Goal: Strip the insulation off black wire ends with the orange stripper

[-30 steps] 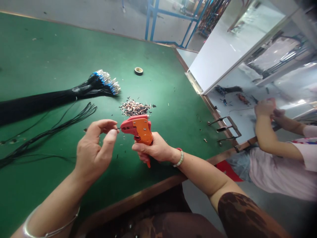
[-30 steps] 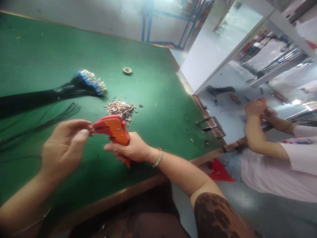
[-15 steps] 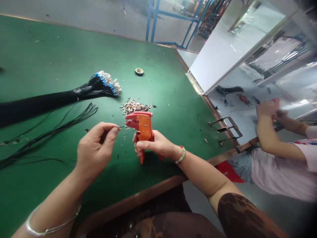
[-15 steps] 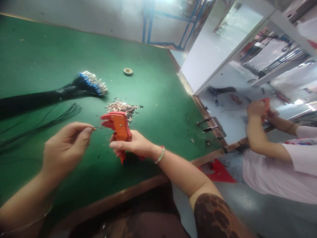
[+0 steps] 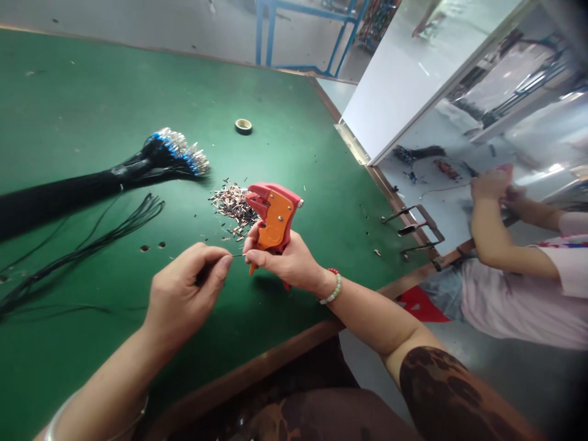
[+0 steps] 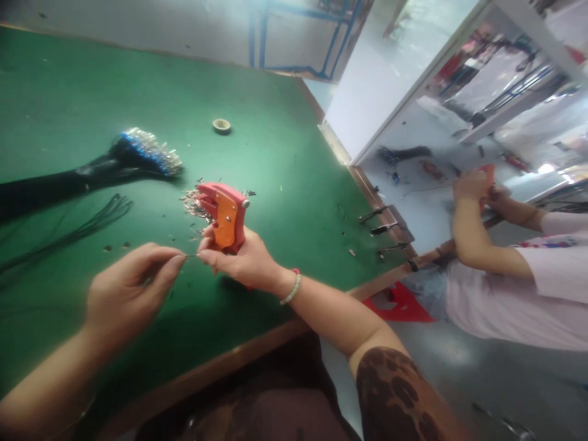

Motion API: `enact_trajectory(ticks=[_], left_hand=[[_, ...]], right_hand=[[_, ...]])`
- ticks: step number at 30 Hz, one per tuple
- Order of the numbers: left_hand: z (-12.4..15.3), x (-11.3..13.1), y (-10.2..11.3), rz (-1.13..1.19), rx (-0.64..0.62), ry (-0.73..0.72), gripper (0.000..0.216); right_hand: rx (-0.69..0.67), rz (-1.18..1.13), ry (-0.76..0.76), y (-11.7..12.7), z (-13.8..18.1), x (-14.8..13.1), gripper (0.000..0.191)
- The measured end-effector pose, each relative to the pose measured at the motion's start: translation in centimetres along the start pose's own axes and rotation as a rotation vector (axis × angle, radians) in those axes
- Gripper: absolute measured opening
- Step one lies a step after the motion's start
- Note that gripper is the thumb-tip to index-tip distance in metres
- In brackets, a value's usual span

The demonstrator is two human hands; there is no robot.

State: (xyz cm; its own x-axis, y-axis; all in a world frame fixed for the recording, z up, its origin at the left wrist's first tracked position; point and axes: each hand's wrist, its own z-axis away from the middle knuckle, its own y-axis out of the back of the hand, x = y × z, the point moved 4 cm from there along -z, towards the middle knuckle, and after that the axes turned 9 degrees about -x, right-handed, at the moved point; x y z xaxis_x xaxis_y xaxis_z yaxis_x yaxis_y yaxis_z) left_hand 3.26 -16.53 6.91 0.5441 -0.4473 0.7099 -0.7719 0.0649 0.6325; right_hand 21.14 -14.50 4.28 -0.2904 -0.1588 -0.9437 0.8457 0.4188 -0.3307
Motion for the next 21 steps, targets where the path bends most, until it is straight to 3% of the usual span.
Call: enact_trajectory(ticks=[6, 13, 18, 21], left_hand=[[0.1, -0.2, -0.6, 0.004, -0.068, -0.073, 0.016], [0.3, 0.0, -0.7, -0.018, -0.033, -0.145, 0.012], [0.4, 0.0, -0.6, -0.031, -0.034, -0.125, 0.015], [0.4, -0.2, 0.2, -0.052, 0.002, -0.078, 0.018]], right_hand=[[-0.027, 0.074, 0.051, 0.2, -0.1, 0.5, 0.042], [-0.011, 0.174, 0.107, 0.3, 0.1, 0.6, 0.031], [-0.017, 0.198, 0.14, 0.4, 0.0, 0.3, 0.029], [0.061, 0.202, 0.147, 1.5, -0.3, -0.2, 0.029]])
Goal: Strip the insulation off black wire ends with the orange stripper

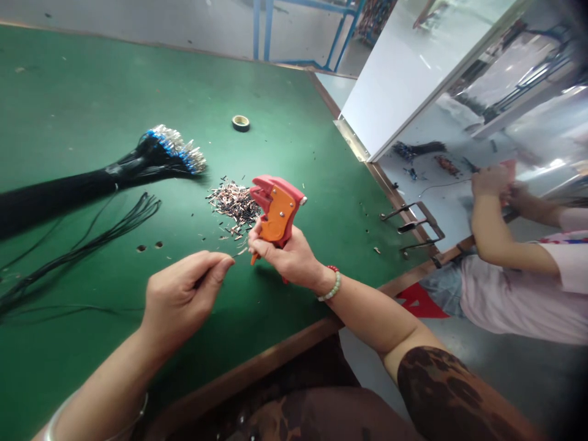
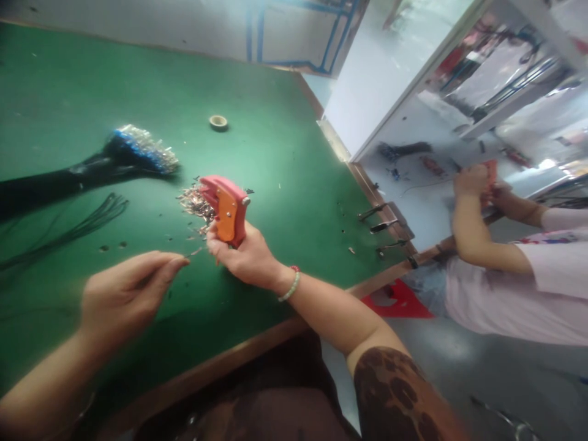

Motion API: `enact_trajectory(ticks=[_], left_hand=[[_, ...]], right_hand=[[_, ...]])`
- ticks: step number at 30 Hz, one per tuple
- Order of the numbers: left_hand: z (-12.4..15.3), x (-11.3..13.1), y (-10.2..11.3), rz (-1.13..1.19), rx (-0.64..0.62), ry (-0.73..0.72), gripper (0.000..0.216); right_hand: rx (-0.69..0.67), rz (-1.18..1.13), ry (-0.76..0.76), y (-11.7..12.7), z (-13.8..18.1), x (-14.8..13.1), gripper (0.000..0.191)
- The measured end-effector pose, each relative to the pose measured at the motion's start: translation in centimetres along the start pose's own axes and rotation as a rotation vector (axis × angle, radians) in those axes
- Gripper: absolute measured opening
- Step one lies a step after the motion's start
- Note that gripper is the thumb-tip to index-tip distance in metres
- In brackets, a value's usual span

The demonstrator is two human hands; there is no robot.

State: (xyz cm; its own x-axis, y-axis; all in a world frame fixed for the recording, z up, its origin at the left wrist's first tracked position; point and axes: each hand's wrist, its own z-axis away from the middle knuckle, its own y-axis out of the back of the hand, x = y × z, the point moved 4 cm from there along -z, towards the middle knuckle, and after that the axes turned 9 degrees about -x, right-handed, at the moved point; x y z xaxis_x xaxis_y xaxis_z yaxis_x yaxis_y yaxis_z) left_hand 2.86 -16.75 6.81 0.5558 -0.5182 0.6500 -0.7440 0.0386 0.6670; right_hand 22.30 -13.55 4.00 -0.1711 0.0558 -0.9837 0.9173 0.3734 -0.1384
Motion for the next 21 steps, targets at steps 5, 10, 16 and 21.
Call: enact_trajectory(ticks=[5, 10, 16, 21], left_hand=[[-0.1, -0.7, 1.4, -0.022, 0.079, 0.098, 0.017], [-0.1, -0.6, 0.7, 0.008, 0.048, 0.049, 0.016], [0.0, 0.1, -0.2, -0.006, 0.029, -0.052, 0.012], [-0.1, 0.5, -0.8, 0.035, -0.002, -0.049, 0.012]], right_hand=[[0.068, -0.045, 0.003, 2.0, -0.6, -0.6, 0.03], [0.076, 0.149, 0.075, 1.6, -0.1, -1.0, 0.031], [-0.131, -0.081, -0.094, -1.2, 0.4, -0.3, 0.035], [-0.123, -0.204, -0.119, -1.9, 0.5, 0.2, 0.031]])
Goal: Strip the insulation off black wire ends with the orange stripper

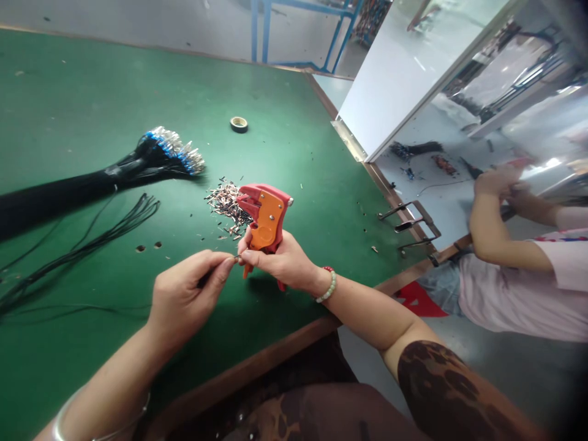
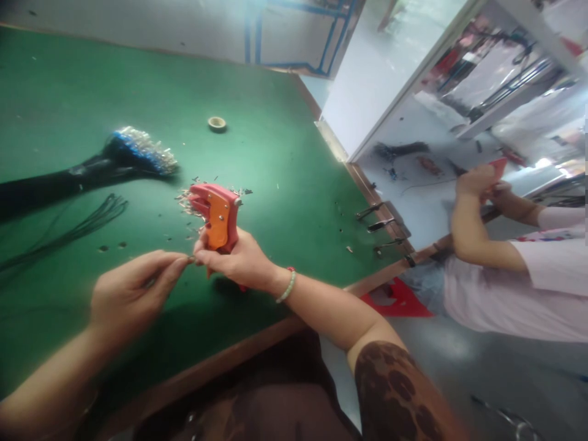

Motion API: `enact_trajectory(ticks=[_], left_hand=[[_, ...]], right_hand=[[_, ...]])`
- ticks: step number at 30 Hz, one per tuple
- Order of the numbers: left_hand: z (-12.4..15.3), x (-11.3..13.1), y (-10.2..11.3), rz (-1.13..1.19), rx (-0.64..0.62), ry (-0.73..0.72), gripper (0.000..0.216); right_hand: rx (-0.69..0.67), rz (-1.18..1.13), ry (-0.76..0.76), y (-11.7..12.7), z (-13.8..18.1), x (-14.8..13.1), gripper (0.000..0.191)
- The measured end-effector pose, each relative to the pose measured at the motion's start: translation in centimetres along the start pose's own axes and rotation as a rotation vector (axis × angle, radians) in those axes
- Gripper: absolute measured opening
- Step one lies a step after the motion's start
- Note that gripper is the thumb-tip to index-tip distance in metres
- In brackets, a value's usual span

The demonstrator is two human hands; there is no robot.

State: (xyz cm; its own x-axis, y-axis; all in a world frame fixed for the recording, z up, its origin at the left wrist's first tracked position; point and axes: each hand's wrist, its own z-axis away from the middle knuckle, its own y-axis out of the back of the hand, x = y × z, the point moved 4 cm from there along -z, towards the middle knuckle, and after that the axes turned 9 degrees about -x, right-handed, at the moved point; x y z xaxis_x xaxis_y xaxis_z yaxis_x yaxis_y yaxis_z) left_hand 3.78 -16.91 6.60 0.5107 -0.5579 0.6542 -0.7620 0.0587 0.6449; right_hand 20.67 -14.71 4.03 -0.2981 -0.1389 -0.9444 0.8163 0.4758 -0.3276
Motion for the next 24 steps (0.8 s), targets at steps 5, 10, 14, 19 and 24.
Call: enact_trajectory(ticks=[5, 10, 14, 19, 24], left_hand=[[0.1, -0.4, -0.4, 0.094, -0.013, 0.101, 0.013], [0.3, -0.6, -0.4, 0.175, -0.016, 0.211, 0.016], [0.4, -0.8, -0.4, 0.234, -0.013, 0.318, 0.018], [0.6, -1.1, -0.3, 0.26, 0.033, 0.451, 0.023], [0.5, -1.1, 0.0, 0.256, 0.043, 0.47, 0.025]], right_hand=[[-0.006, -0.045, -0.006, 0.0, 0.0, 0.1, 0.028], [0.03, -0.105, -0.019, 0.1, 0.0, 0.2, 0.033], [0.033, -0.123, -0.05, 0.0, 0.0, 0.3, 0.035], [0.031, -0.108, -0.086, -0.2, 0.1, 0.4, 0.038], [0.041, -0.012, -0.074, 0.1, 0.0, -0.1, 0.039]])
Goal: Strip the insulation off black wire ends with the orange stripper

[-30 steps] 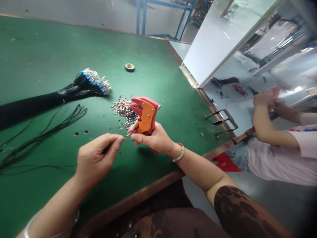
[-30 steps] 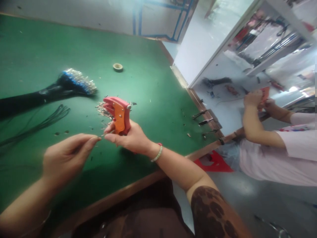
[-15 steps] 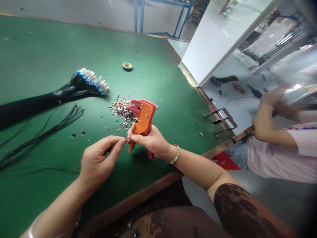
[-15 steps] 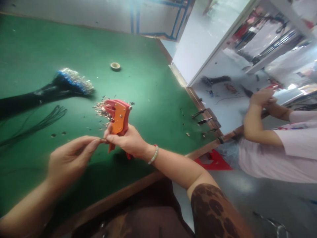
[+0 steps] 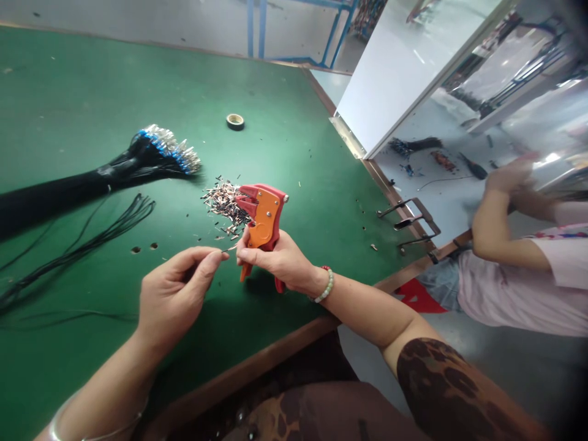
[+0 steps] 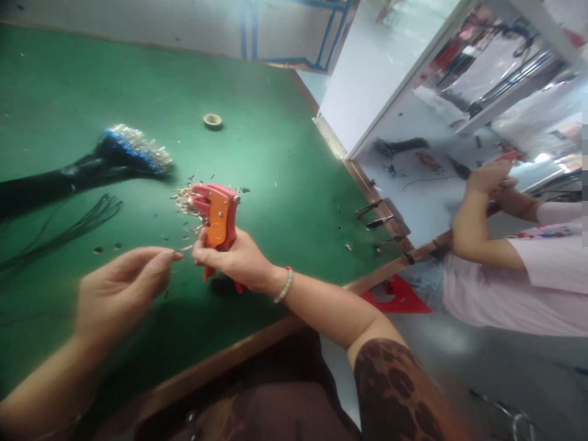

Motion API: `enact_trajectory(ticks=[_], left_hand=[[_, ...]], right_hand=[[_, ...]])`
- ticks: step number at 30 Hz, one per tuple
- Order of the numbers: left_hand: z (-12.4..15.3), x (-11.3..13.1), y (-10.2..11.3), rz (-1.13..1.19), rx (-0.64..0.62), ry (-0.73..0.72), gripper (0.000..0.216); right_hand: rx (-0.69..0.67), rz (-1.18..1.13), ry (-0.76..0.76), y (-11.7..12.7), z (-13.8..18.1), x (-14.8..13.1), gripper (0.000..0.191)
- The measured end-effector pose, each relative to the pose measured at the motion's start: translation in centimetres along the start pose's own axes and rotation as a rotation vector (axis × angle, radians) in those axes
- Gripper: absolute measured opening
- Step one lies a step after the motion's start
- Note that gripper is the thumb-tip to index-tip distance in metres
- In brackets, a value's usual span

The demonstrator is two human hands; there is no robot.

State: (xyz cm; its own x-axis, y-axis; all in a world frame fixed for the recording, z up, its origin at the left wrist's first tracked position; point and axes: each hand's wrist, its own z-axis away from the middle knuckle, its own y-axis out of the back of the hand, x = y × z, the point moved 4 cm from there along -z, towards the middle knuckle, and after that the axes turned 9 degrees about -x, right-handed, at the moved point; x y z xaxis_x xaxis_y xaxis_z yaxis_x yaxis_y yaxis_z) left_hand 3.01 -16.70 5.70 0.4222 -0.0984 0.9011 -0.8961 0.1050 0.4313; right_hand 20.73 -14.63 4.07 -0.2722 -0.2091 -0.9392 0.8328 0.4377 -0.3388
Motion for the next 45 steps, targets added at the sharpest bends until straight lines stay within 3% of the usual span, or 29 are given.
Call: enact_trajectory(ticks=[6, 23, 31, 36, 40, 45], left_hand=[[0.0, 0.1, -0.3, -0.015, -0.054, -0.031, 0.026], [0.0, -0.5, 0.0, 0.034, 0.01, -0.005, 0.024], [-0.1, -0.1, -0.2, -0.009, -0.047, -0.037, 0.023], [0.1, -0.1, 0.5, 0.068, 0.043, -0.025, 0.023], [0.4, -0.2, 1.6, 0.054, 0.189, -0.004, 0.021], [0.4, 0.1, 1.9, 0.012, 0.226, -0.025, 0.021]], right_hand=[[0.029, -0.013, 0.047, 0.4, -0.1, -0.2, 0.038], [-0.065, -0.063, -0.013, -0.2, 0.0, 0.5, 0.035], [0.003, -0.074, -0.023, 0.2, -0.2, 0.6, 0.037], [-0.026, -0.101, -0.051, 0.4, -0.2, 0.6, 0.024], [-0.079, 0.097, 0.099, 0.5, 0.3, -0.6, 0.022], [-0.087, 0.484, 0.211, 0.1, 1.0, -0.9, 0.022]])
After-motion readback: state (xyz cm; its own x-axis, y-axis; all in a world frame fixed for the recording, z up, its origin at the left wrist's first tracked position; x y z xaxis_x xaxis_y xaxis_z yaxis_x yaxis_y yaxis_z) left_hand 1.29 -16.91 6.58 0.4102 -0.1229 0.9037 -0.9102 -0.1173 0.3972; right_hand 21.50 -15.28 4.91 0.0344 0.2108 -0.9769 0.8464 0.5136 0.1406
